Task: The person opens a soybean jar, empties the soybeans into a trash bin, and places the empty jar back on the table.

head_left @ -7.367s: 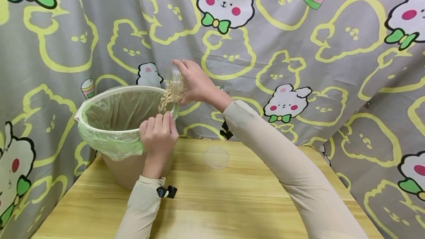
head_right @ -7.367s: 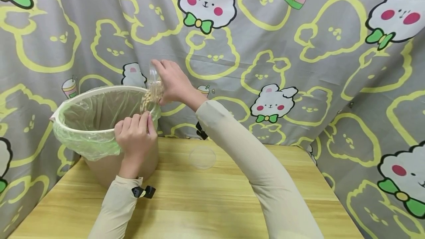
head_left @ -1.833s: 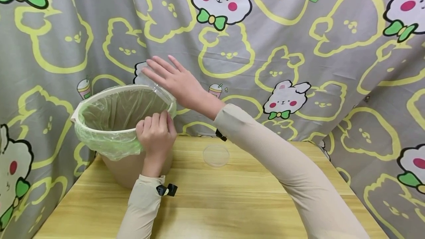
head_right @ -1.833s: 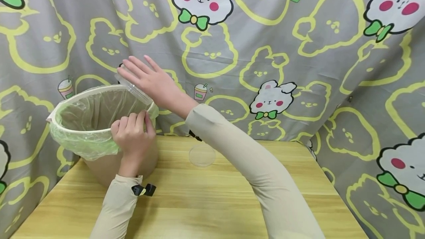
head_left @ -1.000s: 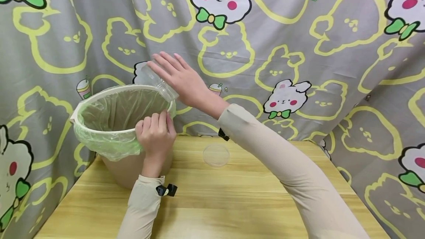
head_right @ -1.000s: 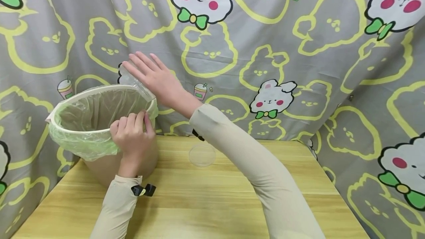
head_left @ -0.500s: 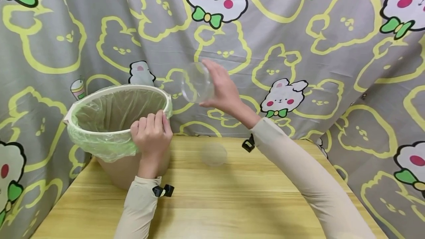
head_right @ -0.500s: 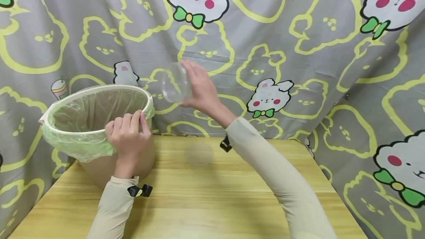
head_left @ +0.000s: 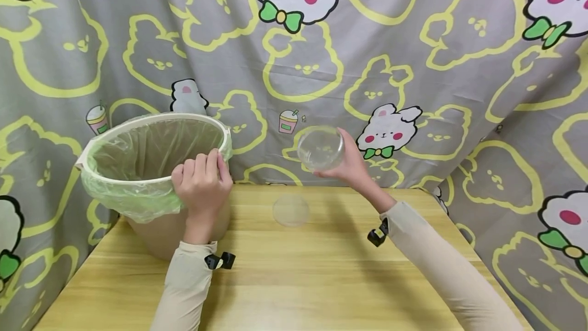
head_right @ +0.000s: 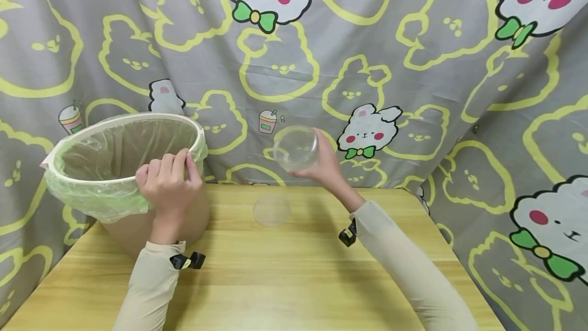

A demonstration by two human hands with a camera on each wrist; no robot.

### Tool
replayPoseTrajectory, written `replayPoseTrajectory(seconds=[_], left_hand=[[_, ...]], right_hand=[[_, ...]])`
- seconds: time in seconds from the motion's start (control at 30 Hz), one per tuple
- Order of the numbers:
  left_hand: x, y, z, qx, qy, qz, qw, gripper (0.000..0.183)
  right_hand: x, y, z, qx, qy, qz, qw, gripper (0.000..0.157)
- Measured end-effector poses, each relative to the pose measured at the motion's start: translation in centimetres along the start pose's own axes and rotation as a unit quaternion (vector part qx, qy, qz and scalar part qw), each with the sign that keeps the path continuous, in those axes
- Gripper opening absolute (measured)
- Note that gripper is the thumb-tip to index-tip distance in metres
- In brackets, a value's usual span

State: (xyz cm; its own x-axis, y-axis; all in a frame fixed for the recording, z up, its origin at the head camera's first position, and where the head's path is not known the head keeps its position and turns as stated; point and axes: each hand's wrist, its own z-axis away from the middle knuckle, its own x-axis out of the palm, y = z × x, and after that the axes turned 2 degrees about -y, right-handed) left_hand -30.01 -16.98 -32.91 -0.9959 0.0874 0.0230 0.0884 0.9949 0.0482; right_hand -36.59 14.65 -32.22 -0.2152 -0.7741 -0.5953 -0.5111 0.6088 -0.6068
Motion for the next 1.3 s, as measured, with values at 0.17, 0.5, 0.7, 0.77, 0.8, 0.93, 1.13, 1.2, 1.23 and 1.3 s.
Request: replayPoseTrajectory(seconds=[0.17,0.5,0.7,0.77,0.8,0.93,1.13,1.2,1.23,1.3], left_hand=[[0.1,-0.1,-0.1,0.002,0.005,-0.001,1.0,0.012],[0.2,0.0,-0.3,0.0,0.01,-0.003,1.0,0.012],[0.1,-0.1,-0.2,-0.004,0.008,0.005,0.9999,0.01],[0.2,0.0,-0.2,-0.004,0.007,0.004,1.0,0.011],[0.2,0.0,-0.2,-0.004,0.006,0.004,1.0,0.011],[0.3,0.0,-0.3,-0.005,0.004,0.001,1.0,0.013],[0.3,0.1,-0.2,-0.009,0.003,0.007,0.9999,0.013],[0.3,0.1,-0.2,-0.009,0.004,0.008,0.9999,0.013],[0.2,0.1,-0.2,-0.009,0.005,0.009,0.9999,0.012],[0.2,0.1,-0.1,-0.008,0.004,0.006,0.9999,0.012]], right_hand=[[0.8,3.3,2.3,0.038,-0.007,-0.019,0.999,0.12],[2.9,7.4,5.9,0.128,-0.054,-0.093,0.986,0.12],[4.0,9.0,7.3,0.178,-0.073,-0.113,0.975,0.118],[4.2,9.5,7.7,0.186,-0.077,-0.117,0.973,0.119],[4.3,9.7,7.9,0.192,-0.077,-0.117,0.971,0.119],[4.6,10.6,8.3,0.208,-0.08,-0.124,0.967,0.121],[5.1,11.2,8.8,0.217,-0.085,-0.131,0.963,0.121],[5.3,11.4,8.8,0.214,-0.083,-0.136,0.964,0.121],[5.4,11.6,8.9,0.212,-0.083,-0.138,0.964,0.121],[5.6,11.8,9.0,0.21,-0.086,-0.144,0.963,0.122]])
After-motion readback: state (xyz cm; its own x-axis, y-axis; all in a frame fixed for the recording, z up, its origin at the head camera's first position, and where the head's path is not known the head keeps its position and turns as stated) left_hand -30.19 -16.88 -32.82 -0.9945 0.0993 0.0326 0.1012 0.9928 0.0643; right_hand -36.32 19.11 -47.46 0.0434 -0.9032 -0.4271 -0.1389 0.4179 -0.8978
